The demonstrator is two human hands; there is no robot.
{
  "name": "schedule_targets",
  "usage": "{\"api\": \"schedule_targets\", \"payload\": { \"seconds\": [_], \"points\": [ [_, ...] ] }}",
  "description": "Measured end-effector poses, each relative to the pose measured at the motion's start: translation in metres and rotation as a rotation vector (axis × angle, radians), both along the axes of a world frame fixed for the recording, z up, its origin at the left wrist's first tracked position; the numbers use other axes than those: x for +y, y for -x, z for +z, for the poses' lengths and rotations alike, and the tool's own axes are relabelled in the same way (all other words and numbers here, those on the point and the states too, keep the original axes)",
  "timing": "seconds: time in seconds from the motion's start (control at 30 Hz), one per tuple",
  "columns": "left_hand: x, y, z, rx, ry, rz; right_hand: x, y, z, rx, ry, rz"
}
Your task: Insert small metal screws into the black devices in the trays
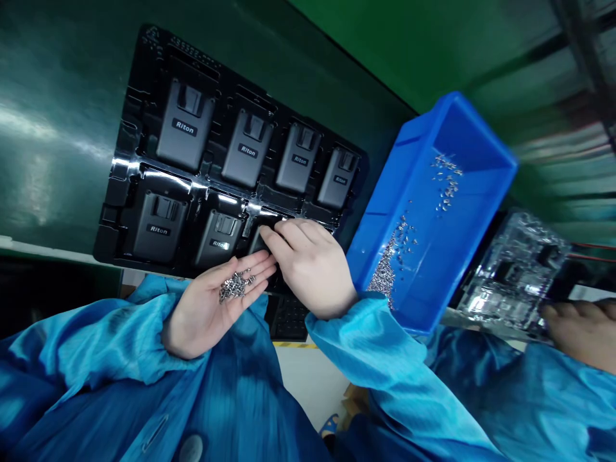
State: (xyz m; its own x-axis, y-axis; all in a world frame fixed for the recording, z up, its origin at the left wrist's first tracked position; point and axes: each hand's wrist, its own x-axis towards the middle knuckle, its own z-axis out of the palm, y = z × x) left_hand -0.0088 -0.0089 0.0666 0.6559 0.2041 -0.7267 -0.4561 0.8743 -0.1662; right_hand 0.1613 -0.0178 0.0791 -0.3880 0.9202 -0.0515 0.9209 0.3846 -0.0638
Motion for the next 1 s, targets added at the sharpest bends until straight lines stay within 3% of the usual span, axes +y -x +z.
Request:
{"api": "schedule_targets", "payload": {
  "seconds": [0.67,0.77,0.9,1.0],
  "points": [
    [-0.002,0.000,-0.002,-0.003,-0.015,-0.010,-0.009,0.011,0.000,-0.068,0.088,-0.144],
    [-0.002,0.002,-0.004,-0.044,-0.020,-0.008,-0.005,0.011,0.003,0.040,0.134,-0.192],
    [0.000,0.008,-0.006,-0.159,-0.063,0.008,-0.005,0.018,0.015,0.327,0.044,-0.248],
    [0.004,0.012,-0.004,-0.146,-0.108,0.040,-0.005,0.029,0.024,0.464,0.051,-0.192]
  ]
}}
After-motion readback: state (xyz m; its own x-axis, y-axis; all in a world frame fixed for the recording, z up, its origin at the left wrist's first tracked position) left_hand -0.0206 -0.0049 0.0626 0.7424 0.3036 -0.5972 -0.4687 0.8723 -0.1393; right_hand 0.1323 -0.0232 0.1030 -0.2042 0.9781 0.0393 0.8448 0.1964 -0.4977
